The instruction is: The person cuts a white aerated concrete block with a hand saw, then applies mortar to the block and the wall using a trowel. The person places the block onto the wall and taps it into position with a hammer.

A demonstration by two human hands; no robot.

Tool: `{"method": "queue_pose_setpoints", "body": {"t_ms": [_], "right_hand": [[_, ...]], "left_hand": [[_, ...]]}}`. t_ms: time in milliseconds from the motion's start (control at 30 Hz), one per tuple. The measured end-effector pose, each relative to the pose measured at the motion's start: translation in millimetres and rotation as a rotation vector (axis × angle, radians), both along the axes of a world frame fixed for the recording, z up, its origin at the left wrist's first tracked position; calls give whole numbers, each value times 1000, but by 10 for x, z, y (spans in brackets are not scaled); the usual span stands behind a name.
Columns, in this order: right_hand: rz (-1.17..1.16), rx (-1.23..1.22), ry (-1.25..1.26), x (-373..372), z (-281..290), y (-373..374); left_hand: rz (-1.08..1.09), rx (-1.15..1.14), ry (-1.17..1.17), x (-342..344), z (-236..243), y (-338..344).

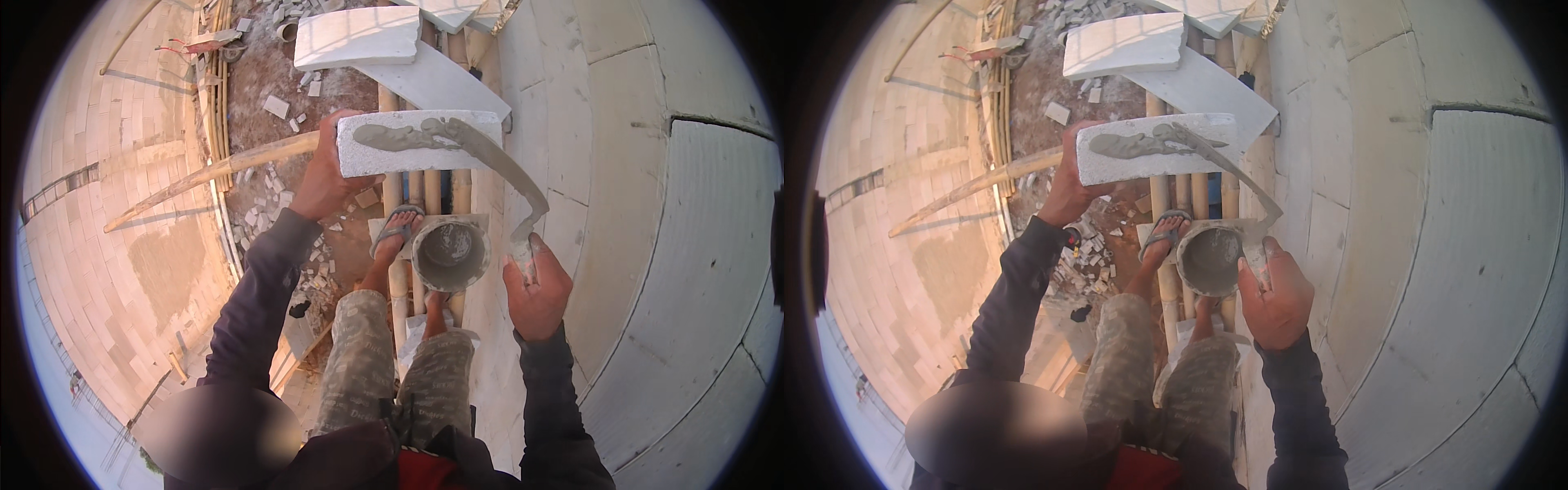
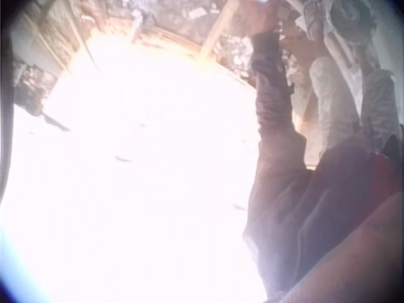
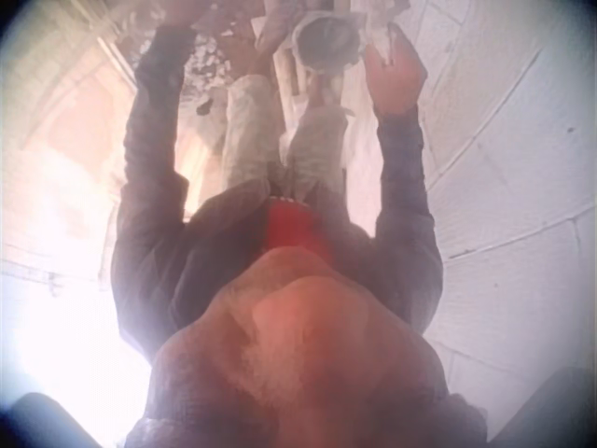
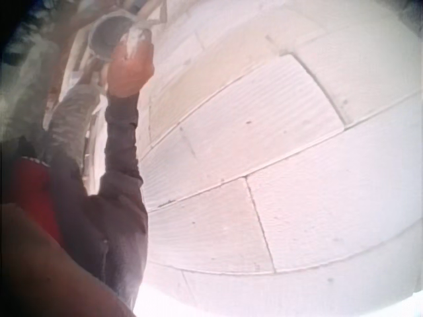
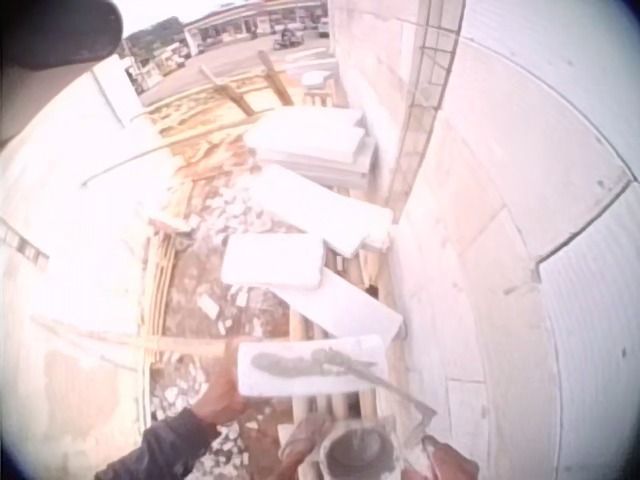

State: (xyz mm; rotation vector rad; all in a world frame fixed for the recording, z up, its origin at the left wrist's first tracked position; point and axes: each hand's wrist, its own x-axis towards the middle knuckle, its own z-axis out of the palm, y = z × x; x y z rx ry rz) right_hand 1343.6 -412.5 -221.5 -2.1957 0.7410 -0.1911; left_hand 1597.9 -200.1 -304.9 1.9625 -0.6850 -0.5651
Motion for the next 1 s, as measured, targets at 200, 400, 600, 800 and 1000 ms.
{"method": "queue_pose_setpoints", "body": {"t_ms": [200, 400, 600, 800, 1000], "right_hand": [[-360, 404, 6, -661, -320, 365], [-500, 564, 386, -1586, -2226, 856], [-445, 448, 931, -1753, -3510, 1162], [434, 77, 694, -2020, -2724, 1338], [-179, 740, 557, -667, -1644, 1515]], "left_hand": [[34, -25, 84, -12, -31, 6], [33, 69, 84, -5, 40, -16], [-155, 52, -34, 152, -14, 33], [-125, 115, 117, 77, 97, 174], [-131, 81, 85, 119, 66, 158]]}}
